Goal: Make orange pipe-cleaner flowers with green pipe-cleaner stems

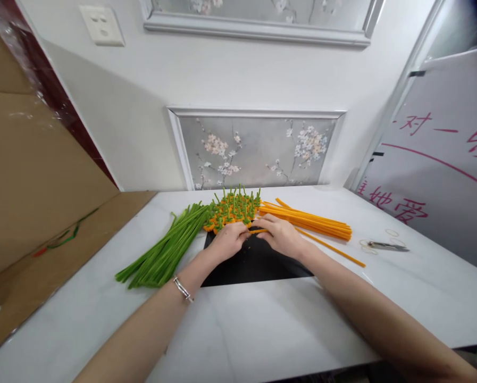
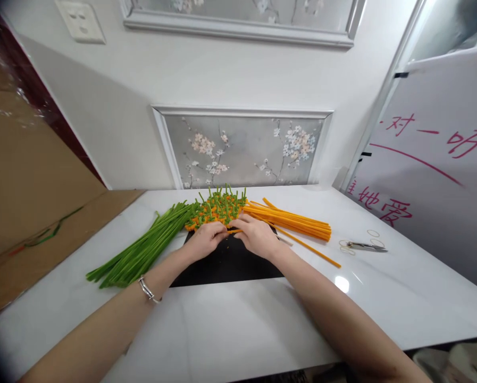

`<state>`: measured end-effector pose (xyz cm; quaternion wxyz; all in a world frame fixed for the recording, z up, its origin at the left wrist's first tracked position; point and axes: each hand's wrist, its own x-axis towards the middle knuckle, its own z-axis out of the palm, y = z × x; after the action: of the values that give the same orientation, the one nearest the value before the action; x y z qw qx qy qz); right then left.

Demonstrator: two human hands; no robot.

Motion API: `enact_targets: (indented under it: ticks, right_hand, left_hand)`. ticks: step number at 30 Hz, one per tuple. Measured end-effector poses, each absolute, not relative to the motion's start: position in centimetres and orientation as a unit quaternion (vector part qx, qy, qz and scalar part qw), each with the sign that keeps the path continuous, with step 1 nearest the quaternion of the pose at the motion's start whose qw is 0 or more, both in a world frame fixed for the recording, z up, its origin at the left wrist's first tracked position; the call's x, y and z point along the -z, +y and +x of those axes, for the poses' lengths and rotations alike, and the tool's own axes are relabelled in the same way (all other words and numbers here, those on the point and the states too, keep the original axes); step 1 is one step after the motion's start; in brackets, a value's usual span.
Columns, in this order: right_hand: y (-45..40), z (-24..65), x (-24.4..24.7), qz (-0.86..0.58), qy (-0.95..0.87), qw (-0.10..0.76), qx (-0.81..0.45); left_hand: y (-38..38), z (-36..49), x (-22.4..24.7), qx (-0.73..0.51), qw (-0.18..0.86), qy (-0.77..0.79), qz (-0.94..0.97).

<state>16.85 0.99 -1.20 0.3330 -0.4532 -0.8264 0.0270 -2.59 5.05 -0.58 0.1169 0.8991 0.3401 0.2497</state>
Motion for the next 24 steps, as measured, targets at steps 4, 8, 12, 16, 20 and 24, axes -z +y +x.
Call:
enact_targets:
  ticks: [4,8,12,16,20,24]
  right_hand:
    - [0.7,17.1,1.2,-0.417,-0.857,0.252,0.169]
    - [0.8,17.1,1.2,-0.39,-0.85,0.258,0.242]
    - [0.7,16.6,1.1,-0.422,-0.833,0.262,0.243]
    - [0.5,16.3,1.0,-0.455,-0.815,0.289,0.211]
    - [0.7,16.1,1.2,-0.47,-0.806,0.322,0.159]
    - [1.0,16.3,1.7,-0.458,-0.816,0.322,0.143]
  left_hand:
    - [5.1,-2.7,0.2,-0.219,0.177,0.331,0.901]
    - [4.8,-2.5,-0.4,-0.221,0.208,0.319,0.898]
    - [4.7,-2.4,-0.8,-0.272,0.187,0.313,0.891]
    - [4.9,-2.3,-0.8,-0.295,0.174,0.291,0.893]
    - [5.0,-2.4,-0.6,-0.305,0.156,0.27,0.9]
    - [4.9,-2.7,-0.1,-0.296,0.14,0.253,0.91]
